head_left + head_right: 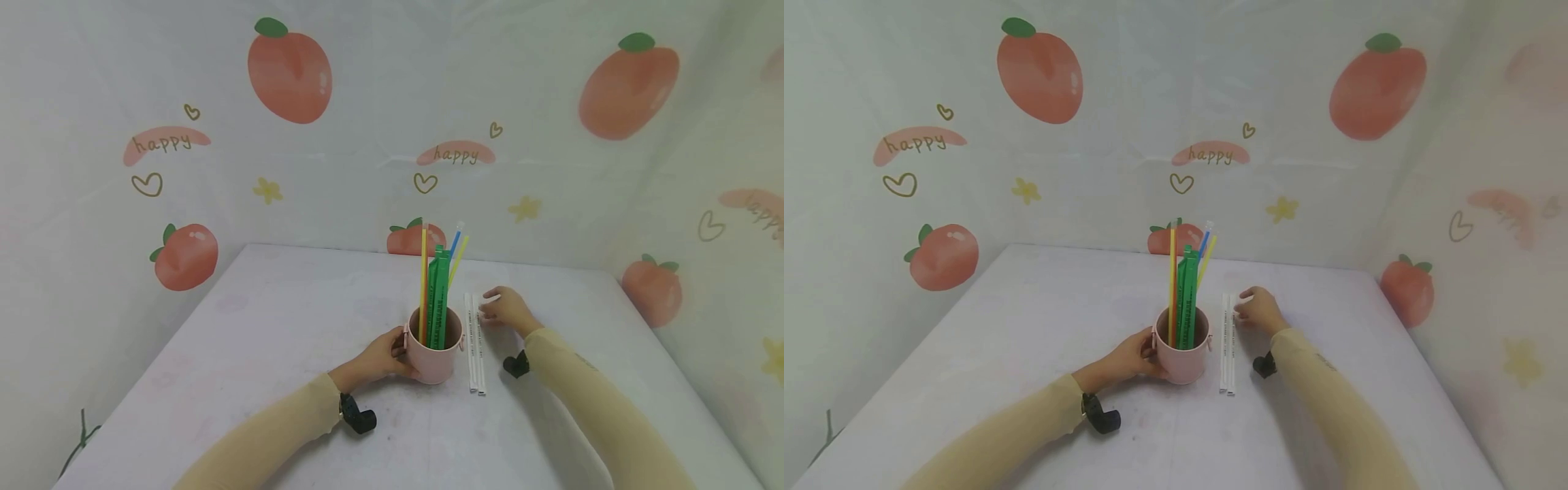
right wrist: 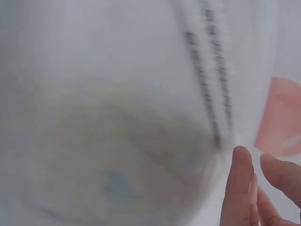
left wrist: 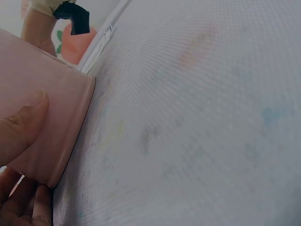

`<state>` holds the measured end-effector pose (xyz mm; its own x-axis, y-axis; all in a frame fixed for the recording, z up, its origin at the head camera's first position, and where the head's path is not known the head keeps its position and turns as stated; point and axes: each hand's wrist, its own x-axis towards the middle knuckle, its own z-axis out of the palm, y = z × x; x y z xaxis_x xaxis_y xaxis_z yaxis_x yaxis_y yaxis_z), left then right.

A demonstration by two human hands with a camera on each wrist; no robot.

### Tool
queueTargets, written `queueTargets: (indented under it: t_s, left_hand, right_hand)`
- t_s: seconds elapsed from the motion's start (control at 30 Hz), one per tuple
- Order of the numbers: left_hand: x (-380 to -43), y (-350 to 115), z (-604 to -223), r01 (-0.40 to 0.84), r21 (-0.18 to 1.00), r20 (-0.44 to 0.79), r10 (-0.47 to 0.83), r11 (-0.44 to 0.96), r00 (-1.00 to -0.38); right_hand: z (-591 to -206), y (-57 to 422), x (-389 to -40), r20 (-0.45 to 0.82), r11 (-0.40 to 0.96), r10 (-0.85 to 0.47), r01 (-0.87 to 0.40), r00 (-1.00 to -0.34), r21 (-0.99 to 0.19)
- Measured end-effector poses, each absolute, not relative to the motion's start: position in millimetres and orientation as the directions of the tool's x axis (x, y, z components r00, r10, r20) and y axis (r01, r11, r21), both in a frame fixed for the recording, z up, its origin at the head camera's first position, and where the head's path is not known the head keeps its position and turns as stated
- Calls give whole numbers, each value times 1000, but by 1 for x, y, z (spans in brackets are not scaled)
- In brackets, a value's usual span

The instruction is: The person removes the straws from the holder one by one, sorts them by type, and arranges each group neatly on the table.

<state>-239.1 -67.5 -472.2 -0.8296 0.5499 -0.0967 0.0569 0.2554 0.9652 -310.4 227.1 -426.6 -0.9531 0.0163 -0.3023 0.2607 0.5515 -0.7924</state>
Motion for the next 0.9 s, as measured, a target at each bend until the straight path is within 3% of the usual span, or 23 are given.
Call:
queueTargets:
  t_s: [0.2,0.5,0.7,0.9]
  left_hand:
    - [-240,-68,-473,66,964,-92,556,257,-826]
    - [-239,-68,-471,83,961,-81,557,263,-826]
    - [-239,-69,-471,96,962,-67,560,256,-825]
    - [-239,-69,-471,88,966,-68,565,245,-822]
  right_hand:
    - [-400,226,-308,-243,408,-33,209,-970,-889]
    - [-361,215,-294,-8,242,-108,-19,-994,-970]
    - [-358,203,-281,108,121,-126,-123,-986,-985]
    - [-360,190,-264,142,92,-124,-154,-982,-984]
